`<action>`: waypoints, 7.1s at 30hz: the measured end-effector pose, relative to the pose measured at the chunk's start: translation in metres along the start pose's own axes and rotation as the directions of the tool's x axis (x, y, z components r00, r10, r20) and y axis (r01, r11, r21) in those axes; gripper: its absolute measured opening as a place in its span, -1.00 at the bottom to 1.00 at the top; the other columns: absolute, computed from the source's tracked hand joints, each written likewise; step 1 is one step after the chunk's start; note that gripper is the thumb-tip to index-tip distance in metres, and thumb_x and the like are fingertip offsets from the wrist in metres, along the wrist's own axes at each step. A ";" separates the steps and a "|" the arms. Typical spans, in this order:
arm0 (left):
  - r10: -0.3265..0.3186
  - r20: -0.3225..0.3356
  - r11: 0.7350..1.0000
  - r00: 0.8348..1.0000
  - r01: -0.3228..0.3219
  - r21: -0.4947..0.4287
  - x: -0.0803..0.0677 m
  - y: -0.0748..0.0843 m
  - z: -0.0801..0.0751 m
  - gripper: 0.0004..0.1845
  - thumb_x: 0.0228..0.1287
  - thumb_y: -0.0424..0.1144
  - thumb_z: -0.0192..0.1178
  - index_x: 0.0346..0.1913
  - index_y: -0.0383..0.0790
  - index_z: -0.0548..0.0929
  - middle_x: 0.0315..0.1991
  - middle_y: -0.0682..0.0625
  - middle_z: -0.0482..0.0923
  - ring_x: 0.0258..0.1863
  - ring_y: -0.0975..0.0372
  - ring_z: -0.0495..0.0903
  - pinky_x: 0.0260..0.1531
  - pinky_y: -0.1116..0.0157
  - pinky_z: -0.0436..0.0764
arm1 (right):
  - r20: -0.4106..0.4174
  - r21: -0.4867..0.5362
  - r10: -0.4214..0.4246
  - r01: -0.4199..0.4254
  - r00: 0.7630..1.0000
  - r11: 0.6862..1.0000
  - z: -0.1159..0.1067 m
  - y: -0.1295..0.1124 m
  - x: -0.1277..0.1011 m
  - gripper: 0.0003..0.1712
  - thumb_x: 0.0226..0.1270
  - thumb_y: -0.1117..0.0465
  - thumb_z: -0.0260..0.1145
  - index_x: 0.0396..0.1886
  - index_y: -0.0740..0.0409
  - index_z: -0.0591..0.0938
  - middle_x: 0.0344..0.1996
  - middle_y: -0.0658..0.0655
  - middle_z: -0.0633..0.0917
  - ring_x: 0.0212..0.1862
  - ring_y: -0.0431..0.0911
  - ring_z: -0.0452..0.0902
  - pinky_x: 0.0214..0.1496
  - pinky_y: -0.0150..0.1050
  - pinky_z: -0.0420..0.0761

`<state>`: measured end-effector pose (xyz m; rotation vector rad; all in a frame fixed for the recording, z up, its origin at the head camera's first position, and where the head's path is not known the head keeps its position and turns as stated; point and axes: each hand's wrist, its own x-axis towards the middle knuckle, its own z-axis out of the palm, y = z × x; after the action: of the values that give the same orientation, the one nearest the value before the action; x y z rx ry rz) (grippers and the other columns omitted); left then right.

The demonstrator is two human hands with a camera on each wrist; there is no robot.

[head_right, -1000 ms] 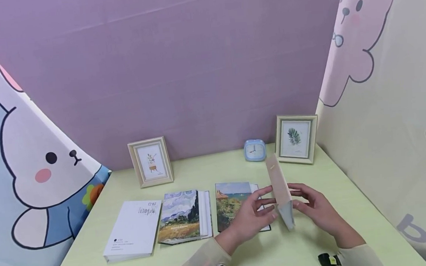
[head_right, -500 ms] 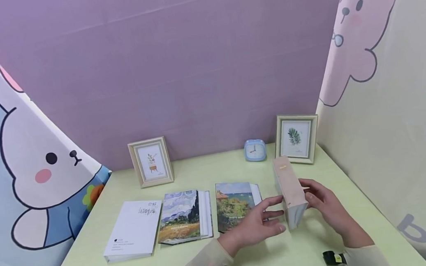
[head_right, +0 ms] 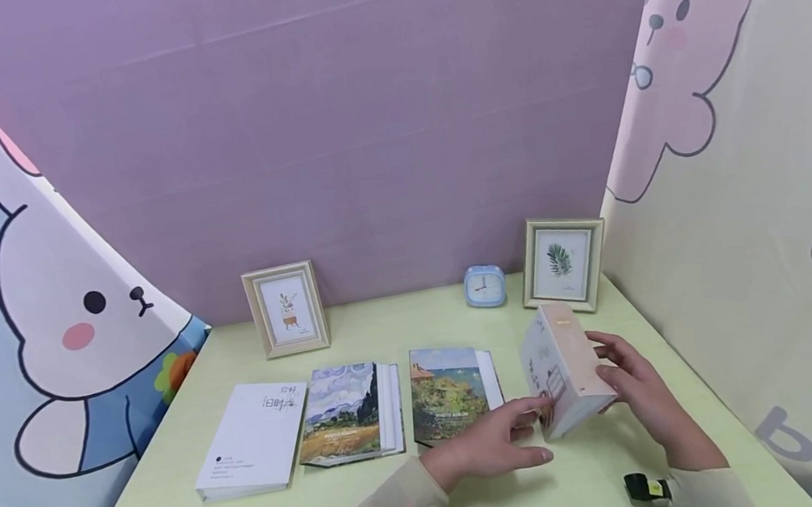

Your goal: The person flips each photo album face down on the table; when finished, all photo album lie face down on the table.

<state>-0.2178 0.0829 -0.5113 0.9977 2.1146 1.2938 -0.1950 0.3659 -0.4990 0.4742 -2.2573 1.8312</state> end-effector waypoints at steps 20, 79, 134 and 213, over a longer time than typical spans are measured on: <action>-0.032 -0.042 0.892 0.999 0.047 0.449 0.003 0.003 0.013 -0.26 0.30 0.10 0.45 0.51 0.08 0.48 0.59 0.05 0.19 0.46 0.21 0.35 0.37 0.31 0.42 | -0.207 -0.416 0.247 -0.314 0.947 0.854 -0.006 0.006 0.001 -0.26 0.54 0.04 0.34 0.49 0.38 0.36 0.09 0.43 0.62 -0.22 -0.30 0.60 -0.35 -0.31 0.66; 0.050 -0.143 0.926 0.988 0.008 0.378 -0.003 0.003 0.008 -0.33 0.33 0.04 0.42 0.47 0.16 0.48 0.55 0.11 0.26 0.44 0.20 0.38 0.35 0.18 0.50 | -0.158 -0.591 0.307 -0.339 0.939 0.732 -0.013 0.024 0.006 -0.23 0.53 -0.10 0.34 0.38 0.46 0.47 0.17 0.54 0.59 0.11 0.36 0.59 -0.04 0.09 0.66; -0.004 -0.474 0.993 0.880 -0.052 -0.104 -0.113 -0.053 -0.090 -0.30 0.39 -0.29 0.39 0.53 -0.19 0.38 0.53 -0.24 0.19 0.53 -0.21 0.22 0.38 -0.11 0.45 | 0.231 -0.597 0.061 0.092 0.971 0.797 0.136 -0.018 0.038 -0.16 0.15 0.05 0.64 0.37 0.27 0.55 0.27 0.26 0.55 0.25 0.27 0.53 0.28 0.26 0.57; 0.004 -0.529 0.881 0.848 -0.254 -0.400 -0.118 -0.061 -0.079 -0.31 0.49 -0.37 0.27 0.59 -0.19 0.29 0.57 -0.23 0.19 0.35 -0.22 0.49 0.18 0.17 0.68 | 0.349 -0.361 -0.074 0.208 0.934 0.909 0.153 0.001 0.043 -0.42 0.30 -0.03 0.56 0.26 0.06 0.67 0.36 0.24 0.53 0.31 0.23 0.46 0.15 0.16 0.65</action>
<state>-0.2192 -0.0705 -0.5284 0.6390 1.9445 2.2110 -0.2279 0.2115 -0.5178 0.8960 -2.6357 1.2497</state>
